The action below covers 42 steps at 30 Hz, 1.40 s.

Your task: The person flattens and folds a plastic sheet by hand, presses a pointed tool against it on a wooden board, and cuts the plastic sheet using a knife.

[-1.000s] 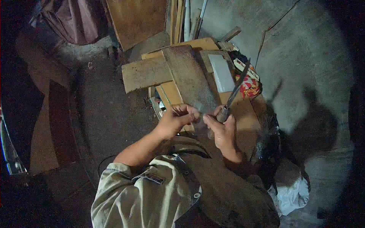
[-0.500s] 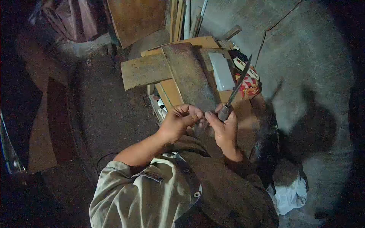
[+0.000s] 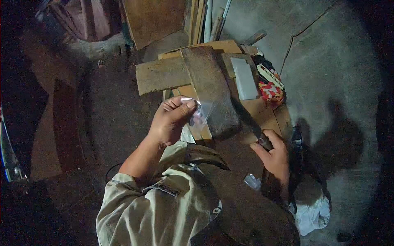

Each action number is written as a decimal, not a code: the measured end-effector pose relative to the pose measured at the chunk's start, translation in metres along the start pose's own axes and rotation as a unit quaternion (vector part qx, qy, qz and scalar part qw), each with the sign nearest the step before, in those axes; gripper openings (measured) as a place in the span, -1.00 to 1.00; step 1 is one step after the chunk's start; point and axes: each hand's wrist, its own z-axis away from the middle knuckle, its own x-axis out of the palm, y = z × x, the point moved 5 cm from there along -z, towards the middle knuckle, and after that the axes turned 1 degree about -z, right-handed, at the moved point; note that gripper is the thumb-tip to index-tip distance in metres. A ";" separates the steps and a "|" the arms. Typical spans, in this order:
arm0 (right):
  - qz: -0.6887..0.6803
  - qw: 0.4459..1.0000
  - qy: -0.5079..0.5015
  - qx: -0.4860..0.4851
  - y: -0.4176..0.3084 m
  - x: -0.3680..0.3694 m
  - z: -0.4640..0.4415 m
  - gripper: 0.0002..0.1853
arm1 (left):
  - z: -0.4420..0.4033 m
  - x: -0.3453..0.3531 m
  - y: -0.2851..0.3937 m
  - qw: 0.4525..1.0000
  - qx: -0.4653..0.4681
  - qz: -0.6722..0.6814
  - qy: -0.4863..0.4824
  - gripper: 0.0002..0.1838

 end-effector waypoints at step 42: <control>-0.221 0.968 0.061 0.106 0.048 0.028 -0.033 -0.63 | 0.008 0.009 -0.066 0.961 -0.144 -0.139 -0.192 -0.91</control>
